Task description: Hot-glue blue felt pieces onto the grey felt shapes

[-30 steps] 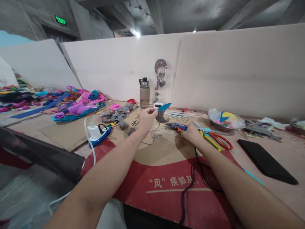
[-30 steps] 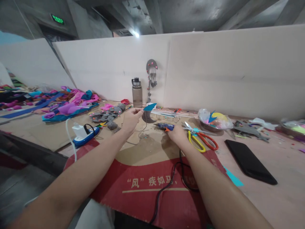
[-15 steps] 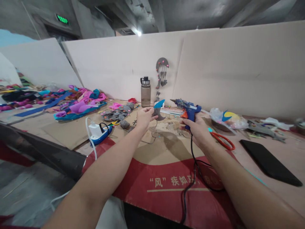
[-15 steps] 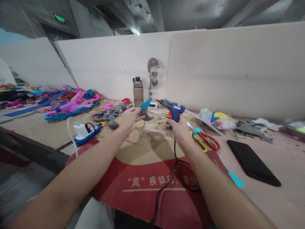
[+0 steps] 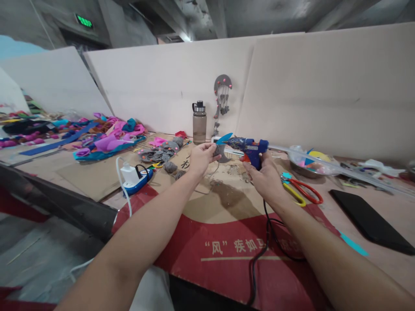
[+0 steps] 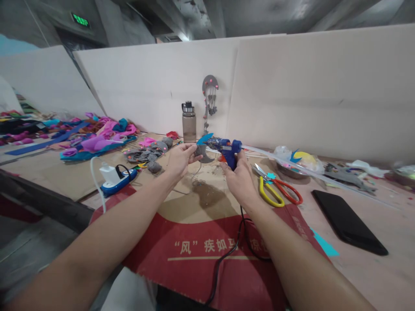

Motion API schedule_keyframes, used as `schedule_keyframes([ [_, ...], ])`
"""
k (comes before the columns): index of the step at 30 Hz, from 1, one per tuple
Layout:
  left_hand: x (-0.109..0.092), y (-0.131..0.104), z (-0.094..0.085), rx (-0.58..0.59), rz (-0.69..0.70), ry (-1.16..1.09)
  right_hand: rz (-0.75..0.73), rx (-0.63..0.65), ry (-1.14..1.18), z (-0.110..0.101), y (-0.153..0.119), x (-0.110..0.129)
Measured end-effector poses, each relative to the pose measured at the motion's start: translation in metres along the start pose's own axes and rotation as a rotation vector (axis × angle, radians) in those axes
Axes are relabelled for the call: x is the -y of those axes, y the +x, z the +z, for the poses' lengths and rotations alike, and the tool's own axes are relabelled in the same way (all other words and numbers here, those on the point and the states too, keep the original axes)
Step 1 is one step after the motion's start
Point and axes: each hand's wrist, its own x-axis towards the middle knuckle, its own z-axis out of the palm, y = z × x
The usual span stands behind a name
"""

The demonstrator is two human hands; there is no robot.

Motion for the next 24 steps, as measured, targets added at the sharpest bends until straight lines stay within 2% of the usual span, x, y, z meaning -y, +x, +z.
schedule_keyframes([
  [3, -0.001, -0.001, 0.001, 0.019, 0.011, -0.008, -0.007, -0.039, 0.005, 0.000, -0.001, 0.004],
  [9, -0.002, -0.003, 0.003, 0.026, 0.012, 0.001, -0.009, -0.041, -0.059, 0.001, -0.005, 0.009],
  [19, 0.002, -0.002, 0.003, 0.012, 0.056, 0.075, -0.070, -0.018, 0.009, 0.005, -0.006, 0.013],
  [24, 0.003, -0.001, 0.002, 0.007, 0.080, 0.095, -0.040, -0.036, -0.075, 0.004, -0.007, 0.016],
])
